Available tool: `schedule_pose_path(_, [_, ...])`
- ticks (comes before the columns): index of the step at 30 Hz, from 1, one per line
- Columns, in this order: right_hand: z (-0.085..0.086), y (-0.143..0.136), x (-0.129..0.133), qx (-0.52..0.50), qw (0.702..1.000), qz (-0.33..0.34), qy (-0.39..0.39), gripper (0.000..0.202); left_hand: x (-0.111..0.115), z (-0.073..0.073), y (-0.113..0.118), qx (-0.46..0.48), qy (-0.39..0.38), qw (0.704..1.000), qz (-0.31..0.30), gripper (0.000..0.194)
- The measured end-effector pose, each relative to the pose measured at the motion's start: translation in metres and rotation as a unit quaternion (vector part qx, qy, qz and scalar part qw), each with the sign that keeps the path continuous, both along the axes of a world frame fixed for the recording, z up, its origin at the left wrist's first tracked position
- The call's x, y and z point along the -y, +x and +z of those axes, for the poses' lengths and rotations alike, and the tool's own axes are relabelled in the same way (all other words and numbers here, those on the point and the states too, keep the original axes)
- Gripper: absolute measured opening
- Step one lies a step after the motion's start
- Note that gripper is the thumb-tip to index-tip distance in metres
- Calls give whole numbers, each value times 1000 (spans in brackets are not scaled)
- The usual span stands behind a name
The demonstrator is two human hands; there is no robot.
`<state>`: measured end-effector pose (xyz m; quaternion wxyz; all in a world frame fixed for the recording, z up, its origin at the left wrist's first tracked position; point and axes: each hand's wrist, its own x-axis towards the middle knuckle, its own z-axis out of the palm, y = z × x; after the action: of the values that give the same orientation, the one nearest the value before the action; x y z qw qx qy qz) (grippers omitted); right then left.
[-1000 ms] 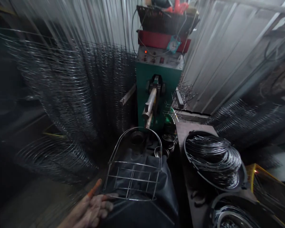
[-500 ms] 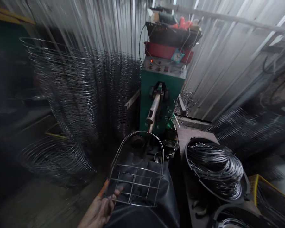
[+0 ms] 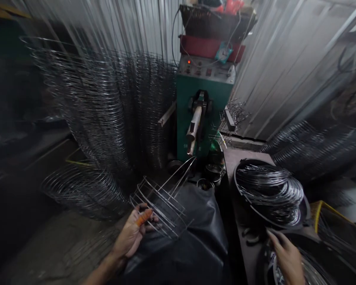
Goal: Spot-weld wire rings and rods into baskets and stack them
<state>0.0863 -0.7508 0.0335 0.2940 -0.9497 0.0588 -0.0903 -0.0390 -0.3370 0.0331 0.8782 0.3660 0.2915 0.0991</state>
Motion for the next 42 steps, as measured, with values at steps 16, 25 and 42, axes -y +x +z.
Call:
schedule_pose_path(16, [7, 105, -265, -118, 876, 359, 300, 34, -5, -31, 40, 10, 72, 997, -8, 54])
schedule_pose_path(25, [-10, 91, -275, -84, 856, 278, 428, 36, -16, -41, 52, 19, 92, 994, -57, 48])
schedule_pose_path(42, [-1, 74, -280, -46, 862, 263, 432, 32, 5, 46, 131, -8, 875, 465, -136, 46])
